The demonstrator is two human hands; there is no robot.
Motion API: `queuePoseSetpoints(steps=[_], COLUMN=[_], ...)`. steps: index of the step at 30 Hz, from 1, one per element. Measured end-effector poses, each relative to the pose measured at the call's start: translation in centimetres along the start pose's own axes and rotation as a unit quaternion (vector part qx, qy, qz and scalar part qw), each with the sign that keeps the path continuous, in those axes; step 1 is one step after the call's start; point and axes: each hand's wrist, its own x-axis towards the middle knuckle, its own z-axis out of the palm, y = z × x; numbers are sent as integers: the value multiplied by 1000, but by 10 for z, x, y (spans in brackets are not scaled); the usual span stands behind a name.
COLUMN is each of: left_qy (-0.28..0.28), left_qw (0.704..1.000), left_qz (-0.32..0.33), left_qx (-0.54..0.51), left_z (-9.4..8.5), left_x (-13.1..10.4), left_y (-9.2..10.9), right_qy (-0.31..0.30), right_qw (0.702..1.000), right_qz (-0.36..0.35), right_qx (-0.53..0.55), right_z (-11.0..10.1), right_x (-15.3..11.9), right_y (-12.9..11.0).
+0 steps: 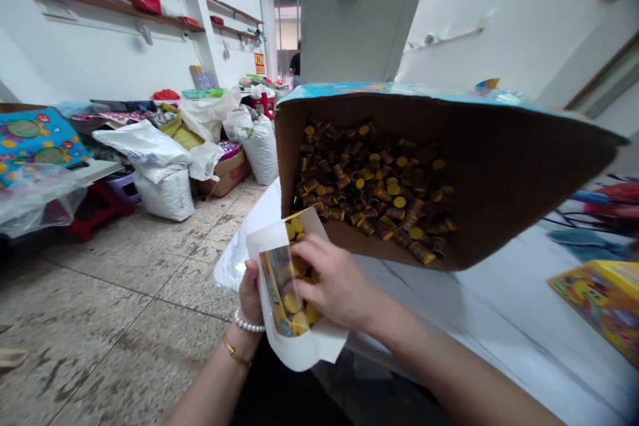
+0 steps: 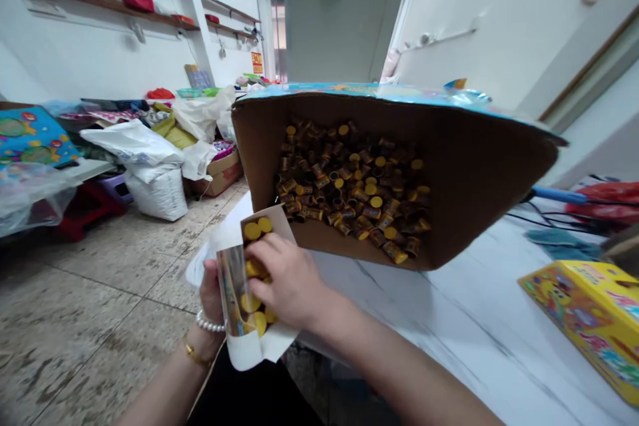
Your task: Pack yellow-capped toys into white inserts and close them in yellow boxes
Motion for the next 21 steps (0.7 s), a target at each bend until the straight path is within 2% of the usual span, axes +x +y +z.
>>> queuePoseSetpoints(steps=[2, 4, 5, 6, 7, 8, 9, 11, 13, 15, 16, 18, 19, 21], left_qy=[1, -5, -14, -26, -38, -48, -55, -58, -50, -41, -39, -39, -38, -27], left_qw=[1000, 999, 997, 996, 996, 995, 995, 995, 996, 997, 996, 995, 995, 997], left_qz=[-6, -32, -44, -53, -56, -57, -58, -61, -59, -59, -63, -78, -81, -70], left_qx=[-16, -44, -55, -62, -66, -66, -64, -56, -48, -43, -43, -41, -38, -27], left_z=[-1, -1, -1, -1, -1, 0, 0, 2, 3, 3, 3, 4, 4, 4], left_x=[0, 0, 0, 1, 1, 1, 2, 2, 3, 2, 2, 2, 2, 2], left_y=[0, 0, 0, 0, 0, 0, 0, 0, 0, 0, 1, 1, 1, 0], right_qy=[0, 50, 82, 121, 137, 114, 106, 81, 65, 50, 53, 86, 113, 139], right_qw=[1000, 997, 989, 967, 930, 884, 861, 841, 845, 862, 882, 933, 957, 979], right_qz=[-28, 19, 69, 128, 196, 273, 315, 357, 368, 357, 333, 245, 179, 79], right_qx=[-9, -47, -102, -182, -280, -362, -385, -398, -383, -357, -330, -251, -200, -123], right_z=[-10, -32, -47, -61, -75, -87, -96, -104, -104, -100, -98, -91, -85, -67], right_x=[-5, -16, -24, -33, -44, -56, -67, -87, -97, -93, -87, -65, -52, -26], right_y=[4, 19, 31, 46, 62, 78, 94, 119, 129, 122, 112, 86, 70, 39])
